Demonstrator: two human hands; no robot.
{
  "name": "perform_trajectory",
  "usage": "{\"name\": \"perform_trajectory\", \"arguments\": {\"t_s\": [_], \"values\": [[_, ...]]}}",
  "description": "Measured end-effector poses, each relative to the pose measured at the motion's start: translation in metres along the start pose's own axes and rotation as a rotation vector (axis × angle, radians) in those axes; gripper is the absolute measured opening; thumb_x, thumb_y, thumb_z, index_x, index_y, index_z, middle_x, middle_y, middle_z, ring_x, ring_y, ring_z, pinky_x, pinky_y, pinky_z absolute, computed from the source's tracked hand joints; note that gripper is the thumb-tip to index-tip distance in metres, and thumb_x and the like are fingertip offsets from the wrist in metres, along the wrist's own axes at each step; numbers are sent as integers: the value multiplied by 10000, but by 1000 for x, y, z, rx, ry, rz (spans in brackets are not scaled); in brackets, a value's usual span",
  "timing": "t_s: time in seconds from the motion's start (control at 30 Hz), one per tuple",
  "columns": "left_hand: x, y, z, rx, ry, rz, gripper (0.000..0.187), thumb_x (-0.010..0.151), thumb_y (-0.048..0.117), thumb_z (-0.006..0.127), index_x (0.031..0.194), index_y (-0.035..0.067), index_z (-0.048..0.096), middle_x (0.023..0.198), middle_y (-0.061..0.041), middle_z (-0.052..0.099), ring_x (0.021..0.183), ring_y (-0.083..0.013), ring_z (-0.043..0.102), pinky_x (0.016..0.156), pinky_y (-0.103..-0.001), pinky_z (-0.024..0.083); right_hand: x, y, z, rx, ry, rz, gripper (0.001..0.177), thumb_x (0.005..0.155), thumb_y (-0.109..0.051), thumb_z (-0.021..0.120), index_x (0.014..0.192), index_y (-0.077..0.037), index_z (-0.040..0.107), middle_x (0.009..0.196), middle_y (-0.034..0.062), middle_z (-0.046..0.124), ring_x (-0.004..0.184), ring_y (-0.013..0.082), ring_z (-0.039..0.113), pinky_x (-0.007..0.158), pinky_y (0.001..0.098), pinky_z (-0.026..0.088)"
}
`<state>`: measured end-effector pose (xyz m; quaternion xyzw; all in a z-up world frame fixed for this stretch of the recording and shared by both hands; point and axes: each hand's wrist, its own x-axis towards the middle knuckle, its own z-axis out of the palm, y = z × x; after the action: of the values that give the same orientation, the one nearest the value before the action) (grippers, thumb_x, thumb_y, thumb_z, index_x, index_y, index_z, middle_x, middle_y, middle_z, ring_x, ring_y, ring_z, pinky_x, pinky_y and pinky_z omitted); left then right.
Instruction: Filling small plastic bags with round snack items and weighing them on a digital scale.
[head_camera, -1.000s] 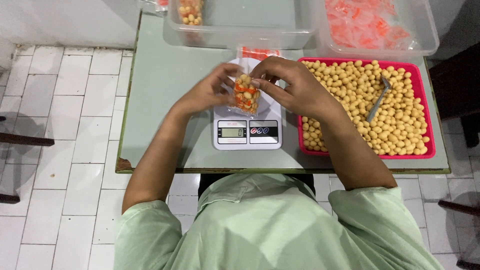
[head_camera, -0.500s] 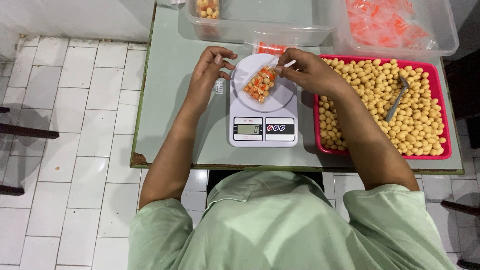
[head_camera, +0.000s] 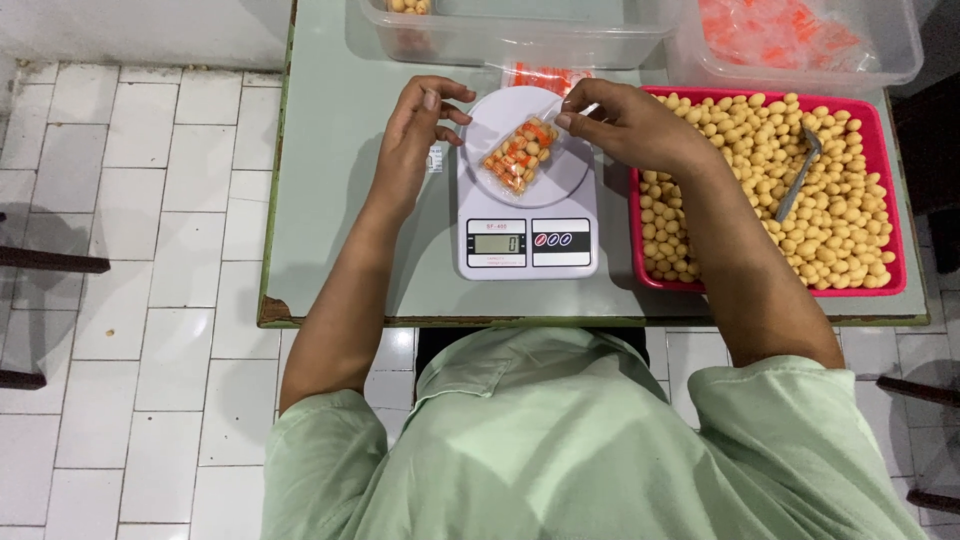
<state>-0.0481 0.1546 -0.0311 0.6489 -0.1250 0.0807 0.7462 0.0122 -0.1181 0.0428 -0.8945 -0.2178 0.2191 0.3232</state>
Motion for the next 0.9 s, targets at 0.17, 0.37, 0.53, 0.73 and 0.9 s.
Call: {"name": "perform_trajectory", "arguments": {"t_s": [0.17,0.37,0.53,0.73,0.9], "values": [[0,3,1,9,3,0,395,1046,497,432,1159,151,586,1211,-62,660,1001,-139,643,797,-268,520,-2,-3,-1,10,8,2,249,1065,-356,558,1172,-142,625,1205,-8,659,865,146,565,732,321,450],[-2,7,3,2,6,-25,451,1020,556,442,1158,152,589,1214,-62,661,1005,-137,642,807,-271,512,-2,-2,1,35,4,1,226,1069,-341,560,1162,-143,619,1193,-8,657,840,133,561,705,307,442],[-2,6,4,14,6,-31,457,1017,557,431,1148,151,596,1212,-61,663,1005,-139,645,806,-270,514,0,0,2,30,15,6,218,1069,-347,569,1158,-158,630,1148,-41,662,792,115,521,680,295,418],[-1,-1,3,37,-12,-19,422,1034,525,421,1148,154,587,1211,-58,653,1007,-137,638,799,-263,507,-5,0,4,94,57,-156,154,1101,-237,558,1142,-102,622,1075,39,674,964,141,646,779,288,492],[-7,-28,18,284,-204,141,550,930,206,794,1356,151,449,1408,-68,562,1266,-205,577,1015,-349,492,-35,-33,0,-136,202,-782,175,1120,-121,528,1119,41,595,1122,180,620,1102,340,595,962,434,469]]}}
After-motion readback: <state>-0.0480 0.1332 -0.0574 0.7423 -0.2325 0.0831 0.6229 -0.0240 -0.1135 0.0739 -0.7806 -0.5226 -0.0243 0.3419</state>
